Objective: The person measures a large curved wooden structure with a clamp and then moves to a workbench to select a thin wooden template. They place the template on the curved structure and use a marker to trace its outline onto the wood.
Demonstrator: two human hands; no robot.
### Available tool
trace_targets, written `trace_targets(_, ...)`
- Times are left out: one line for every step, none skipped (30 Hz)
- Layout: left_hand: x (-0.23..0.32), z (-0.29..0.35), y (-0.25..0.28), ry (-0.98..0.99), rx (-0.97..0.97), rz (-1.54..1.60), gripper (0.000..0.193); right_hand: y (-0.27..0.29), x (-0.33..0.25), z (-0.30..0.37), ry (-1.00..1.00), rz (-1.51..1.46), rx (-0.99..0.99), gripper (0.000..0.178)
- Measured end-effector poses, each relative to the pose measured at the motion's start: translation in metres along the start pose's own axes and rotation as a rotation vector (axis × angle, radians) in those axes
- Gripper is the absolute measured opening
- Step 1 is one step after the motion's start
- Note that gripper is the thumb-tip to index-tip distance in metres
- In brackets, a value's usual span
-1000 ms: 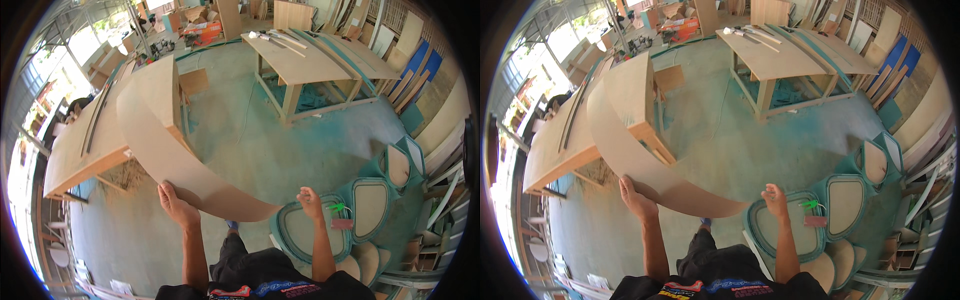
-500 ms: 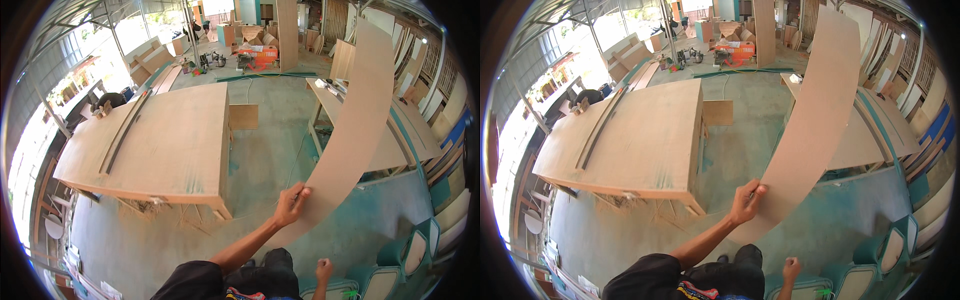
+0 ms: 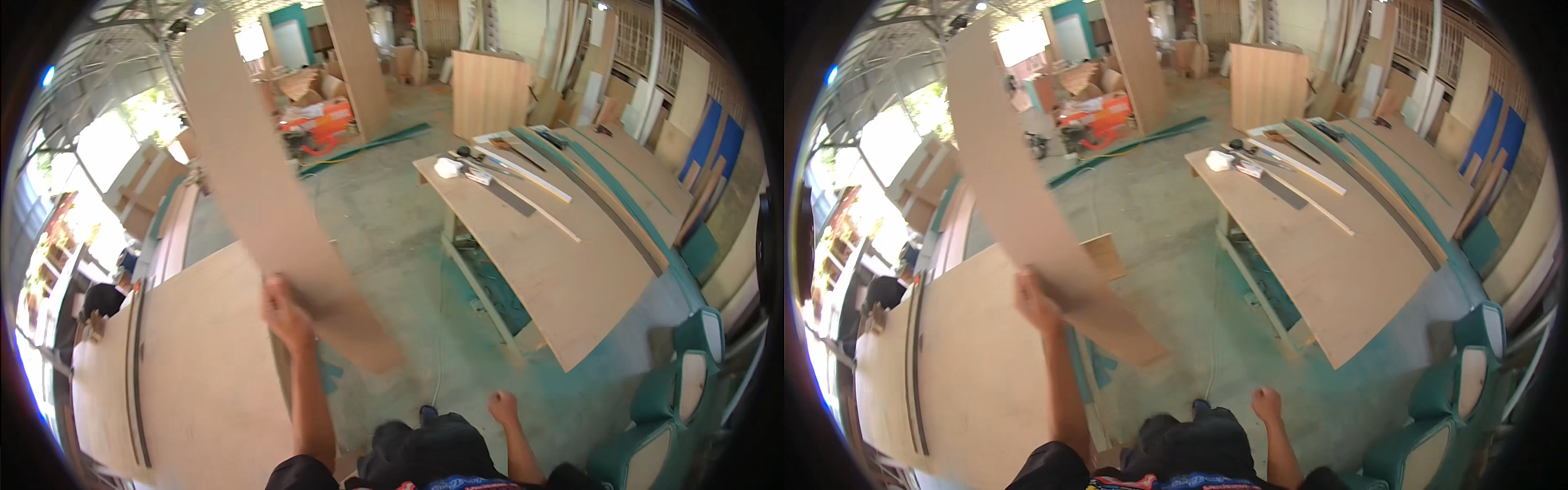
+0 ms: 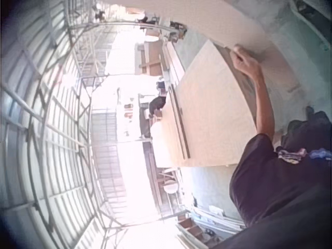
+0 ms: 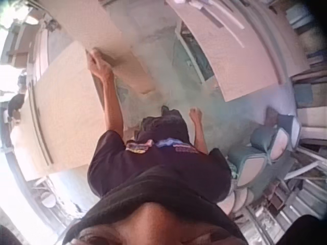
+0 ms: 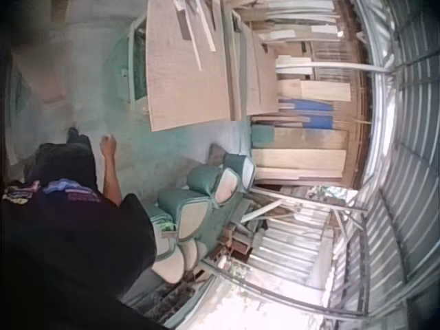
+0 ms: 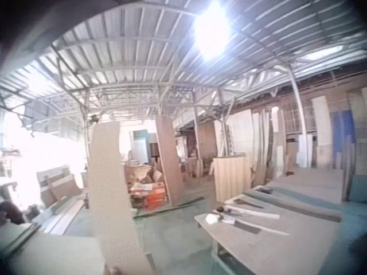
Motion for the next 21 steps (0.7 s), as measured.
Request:
trace_targets(-0.018, -0.024, -0.025, 0.029, 0.015, 0.024, 0.034, 0.004, -0.004, -0.056, 0.024, 0.11, -0.018, 0.043)
trace_targets(-0.037, -0.047, -0.035, 0.076, 0.052, 0.1, 0.032, -0.008, -0.065, -0.087, 0.106, -0.001, -0.032, 0.045)
trace_targets(-0.033, -0.065, -0.063, 0.126, 0.123, 0.149, 0.031, -0.013, -0.093, -0.13, 0.124, -0.009, -0.038, 0.045)
trace_targets(-0.045, -0.084, -0.08, 0.142, 0.094, 0.193, 0.033, -0.018, -0.129, -0.163, 0.165, -0.036, -0.051, 0.045)
trace_targets(-0.065, -0.103, -0.092, 0.138, 0.1, 0.19, 0.034, -0.025, -0.167, -0.194, 0.214, -0.064, -0.073, 0.045)
trace_targets(-0.086, -0.122, -0.104, 0.133, 0.108, 0.191, 0.034, -0.031, -0.202, -0.224, 0.225, -0.054, -0.061, 0.044)
trace_targets(-0.105, -0.139, -0.121, 0.126, 0.113, 0.196, 0.035, -0.038, -0.228, -0.253, 0.237, -0.045, -0.043, 0.044)
trace_targets(-0.119, -0.155, -0.139, 0.143, 0.149, 0.212, 0.036, -0.046, -0.242, -0.282, 0.25, -0.082, -0.023, 0.042)
trace_targets(-0.131, -0.171, -0.157, 0.161, 0.184, 0.228, 0.037, -0.054, -0.255, -0.31, 0.263, -0.119, -0.001, 0.041)
trace_targets(-0.143, -0.192, -0.173, 0.176, 0.225, 0.241, 0.038, -0.064, -0.27, -0.34, 0.282, -0.157, 0.014, 0.039)
trace_targets(-0.155, -0.215, -0.192, 0.161, 0.233, 0.227, 0.039, -0.072, -0.283, -0.37, 0.271, -0.174, 0.048, 0.037)
trace_targets(-0.17, -0.237, -0.212, 0.163, 0.23, 0.203, 0.04, -0.076, -0.289, -0.394, 0.239, -0.181, 0.081, 0.035)
trace_targets(-0.187, -0.26, -0.233, 0.162, 0.227, 0.178, 0.042, -0.08, -0.295, -0.418, 0.209, -0.19, 0.114, 0.034)
trace_targets(-0.209, -0.286, -0.256, 0.158, 0.163, 0.168, 0.044, -0.09, -0.298, -0.438, 0.159, -0.174, 0.144, 0.032)
trace_targets(-0.227, -0.308, -0.282, 0.148, 0.121, 0.155, 0.044, -0.098, -0.302, -0.458, 0.117, -0.149, 0.164, 0.03)
trace_targets(-0.242, -0.328, -0.308, 0.137, 0.08, 0.143, 0.044, -0.101, -0.307, -0.48, 0.076, -0.125, 0.184, 0.029)
trace_targets(-0.254, -0.347, -0.334, 0.125, 0.039, 0.132, 0.044, -0.1, -0.314, -0.505, 0.089, -0.152, 0.212, 0.028)
trace_targets(-0.26, -0.363, -0.36, 0.093, 0.027, 0.111, 0.041, -0.103, -0.321, -0.522, 0.087, -0.189, 0.232, 0.027)
trace_targets(-0.262, -0.378, -0.39, 0.054, 0.01, 0.088, 0.039, -0.111, -0.327, -0.539, 0.081, -0.234, 0.253, 0.026)
trace_targets(-0.268, -0.397, -0.418, 0.011, -0.007, 0.066, 0.037, -0.116, -0.342, -0.559, 0.076, -0.29, 0.278, 0.025)
trace_targets(-0.278, -0.417, -0.445, -0.03, -0.087, 0.041, 0.034, -0.118, -0.357, -0.584, 0.069, -0.347, 0.303, 0.025)
Point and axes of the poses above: each hand's wrist, its own z-axis away from the middle knuckle, its own y-axis out of the back of the hand, x = y × z, the point moved 3 cm from there along -z, towards the middle knuckle, and after that the axes turned 13 degrees about -z, right-handed, at the moved point
